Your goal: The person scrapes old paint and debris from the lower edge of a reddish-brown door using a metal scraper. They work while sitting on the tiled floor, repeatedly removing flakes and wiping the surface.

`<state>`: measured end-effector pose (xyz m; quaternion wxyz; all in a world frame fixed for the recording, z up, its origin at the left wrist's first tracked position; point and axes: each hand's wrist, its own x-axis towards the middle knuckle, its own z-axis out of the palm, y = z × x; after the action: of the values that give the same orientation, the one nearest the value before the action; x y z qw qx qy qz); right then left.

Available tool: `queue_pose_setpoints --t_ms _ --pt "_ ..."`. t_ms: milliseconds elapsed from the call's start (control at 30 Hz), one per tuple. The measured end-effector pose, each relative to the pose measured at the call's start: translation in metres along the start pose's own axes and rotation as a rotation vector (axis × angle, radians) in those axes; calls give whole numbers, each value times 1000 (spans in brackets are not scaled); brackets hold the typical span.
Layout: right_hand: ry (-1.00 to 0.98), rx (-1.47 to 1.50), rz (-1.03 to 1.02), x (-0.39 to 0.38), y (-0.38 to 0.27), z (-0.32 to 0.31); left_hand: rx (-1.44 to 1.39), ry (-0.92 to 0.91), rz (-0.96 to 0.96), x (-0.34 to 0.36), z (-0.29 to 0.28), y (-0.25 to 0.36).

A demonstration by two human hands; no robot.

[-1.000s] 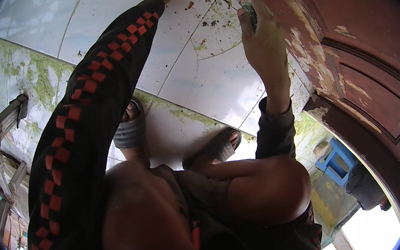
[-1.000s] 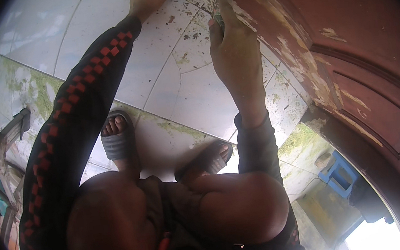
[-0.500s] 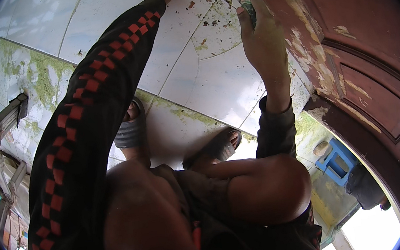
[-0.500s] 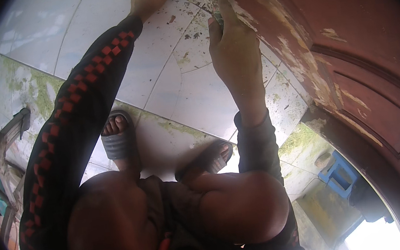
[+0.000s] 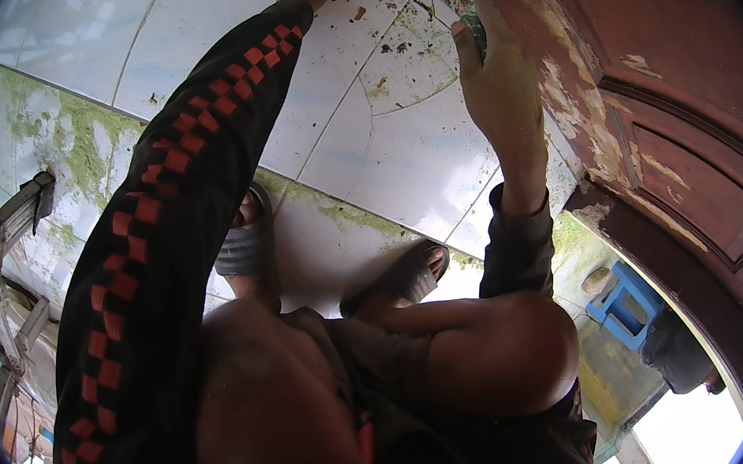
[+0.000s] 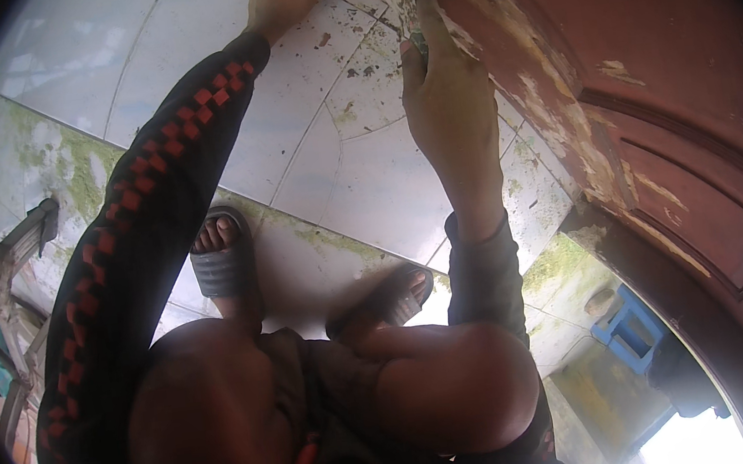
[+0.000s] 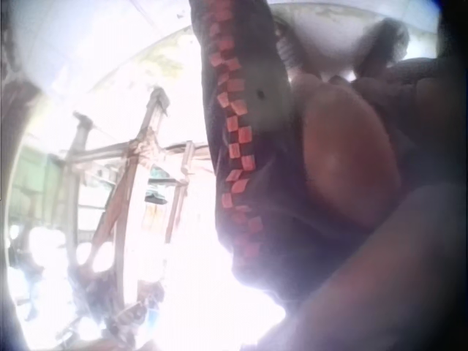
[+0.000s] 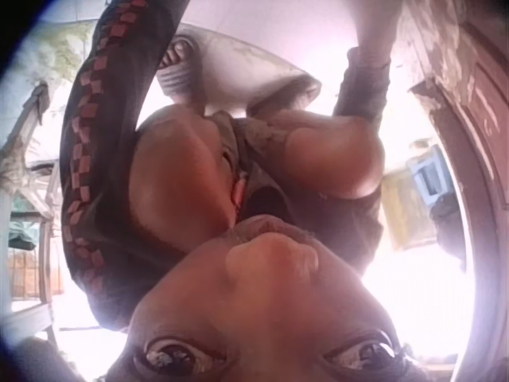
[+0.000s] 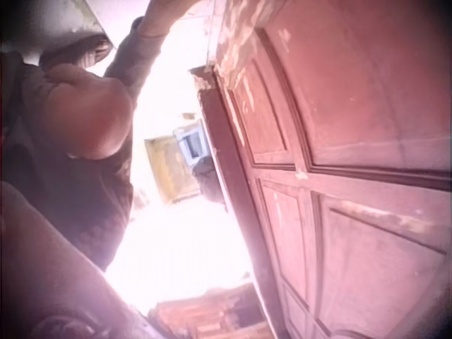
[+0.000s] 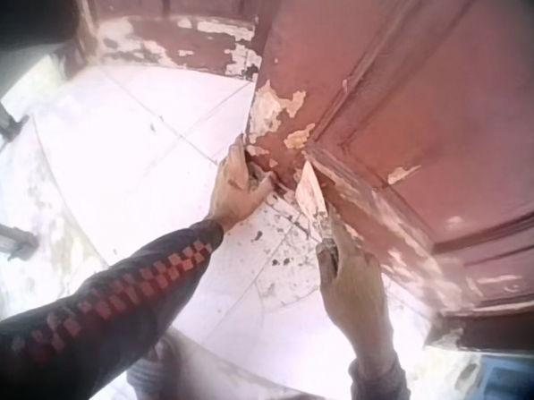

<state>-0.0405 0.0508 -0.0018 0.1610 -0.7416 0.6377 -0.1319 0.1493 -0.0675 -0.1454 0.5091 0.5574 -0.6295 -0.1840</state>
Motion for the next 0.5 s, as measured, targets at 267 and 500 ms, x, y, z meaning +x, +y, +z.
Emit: queue_pose_setpoints --t_ms 267,500 --pt "-49 41 89 2 -9 -3 -92 -52 -7 5 -2 11" --pt "6 -14 79 -17 11 0 -112 -17 -34 2 4 4"
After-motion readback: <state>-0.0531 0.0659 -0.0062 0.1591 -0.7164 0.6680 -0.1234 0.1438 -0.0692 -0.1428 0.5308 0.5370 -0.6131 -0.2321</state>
